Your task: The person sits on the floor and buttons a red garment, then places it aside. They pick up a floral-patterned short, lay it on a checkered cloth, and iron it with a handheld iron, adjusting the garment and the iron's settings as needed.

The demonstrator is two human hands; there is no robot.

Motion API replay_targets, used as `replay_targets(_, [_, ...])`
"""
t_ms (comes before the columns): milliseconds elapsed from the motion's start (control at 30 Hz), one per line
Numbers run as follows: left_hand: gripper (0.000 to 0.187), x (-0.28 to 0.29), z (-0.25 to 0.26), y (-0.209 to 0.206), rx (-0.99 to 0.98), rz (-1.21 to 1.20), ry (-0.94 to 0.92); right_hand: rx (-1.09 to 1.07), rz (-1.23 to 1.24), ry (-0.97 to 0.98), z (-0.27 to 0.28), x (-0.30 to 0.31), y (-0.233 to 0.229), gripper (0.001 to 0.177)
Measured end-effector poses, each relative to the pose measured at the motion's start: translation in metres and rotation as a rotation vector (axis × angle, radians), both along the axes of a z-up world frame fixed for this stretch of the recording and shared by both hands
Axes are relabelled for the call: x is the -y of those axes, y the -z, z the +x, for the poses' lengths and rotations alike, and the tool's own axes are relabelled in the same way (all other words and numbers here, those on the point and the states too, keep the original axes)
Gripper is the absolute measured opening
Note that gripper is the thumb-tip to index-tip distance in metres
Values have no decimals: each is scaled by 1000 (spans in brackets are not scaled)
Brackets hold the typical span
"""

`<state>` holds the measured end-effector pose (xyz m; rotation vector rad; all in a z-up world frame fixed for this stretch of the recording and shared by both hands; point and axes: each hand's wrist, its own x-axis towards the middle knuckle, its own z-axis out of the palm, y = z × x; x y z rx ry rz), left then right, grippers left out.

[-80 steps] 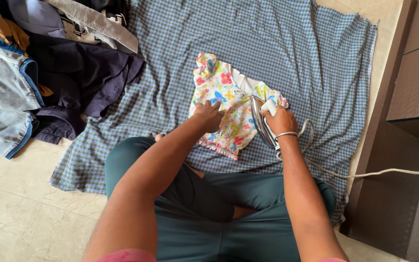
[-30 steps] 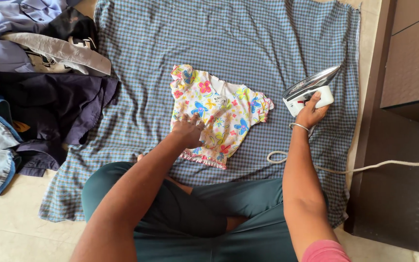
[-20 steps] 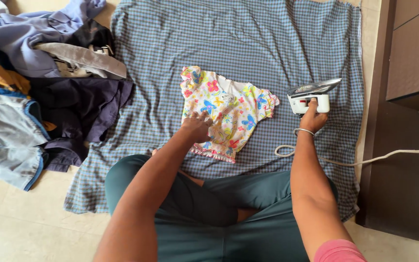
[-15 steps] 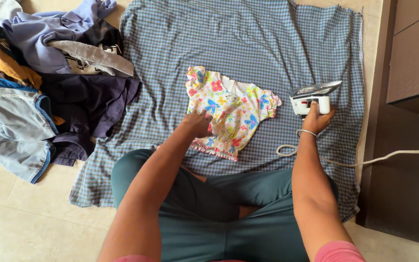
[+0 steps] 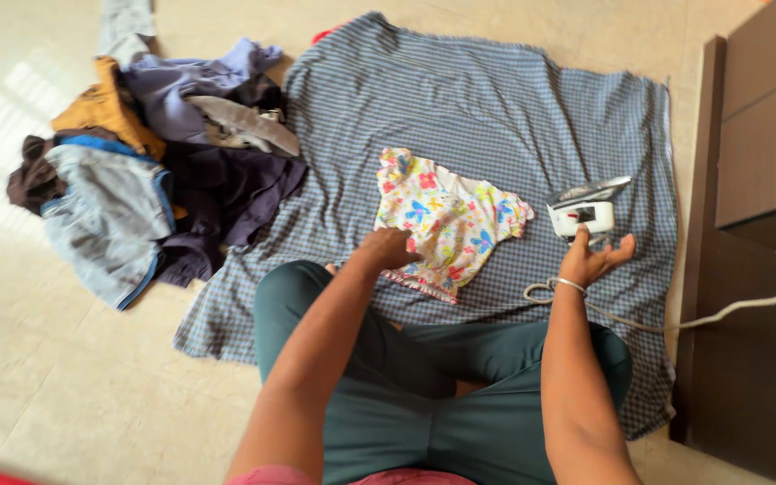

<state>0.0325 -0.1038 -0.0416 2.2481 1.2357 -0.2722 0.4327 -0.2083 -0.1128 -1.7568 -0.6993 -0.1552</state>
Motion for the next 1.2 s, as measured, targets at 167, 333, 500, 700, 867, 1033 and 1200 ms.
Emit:
replay_targets(167, [64,57,10,5,118,49,30,-86,-86,-218,-48,14,-4,81])
replay_targets(333, [57,146,28,32,272,122,32,11,-673,-550,-108,48,-5,58])
replay_targets(500, [55,192,36,56,218,38,99,162,-963,-736,-159,76,-20,51])
replay_targets(700, [72,182,31,49,108,-125,-127,102,-813,-836,-187,91,-38,42])
replay_targets(867, [85,188,24,13,64,-214,-183,-399,-413,-1026,-187,61,-65,31])
replay_targets(1033, [88,201,19,-28,242,-36,-108,-364,-352,-963,-199,8,-166,27])
replay_targets(1200, [86,208,34,-95,388,99,28,-152,-274,-1098,-229,-23,-271,22])
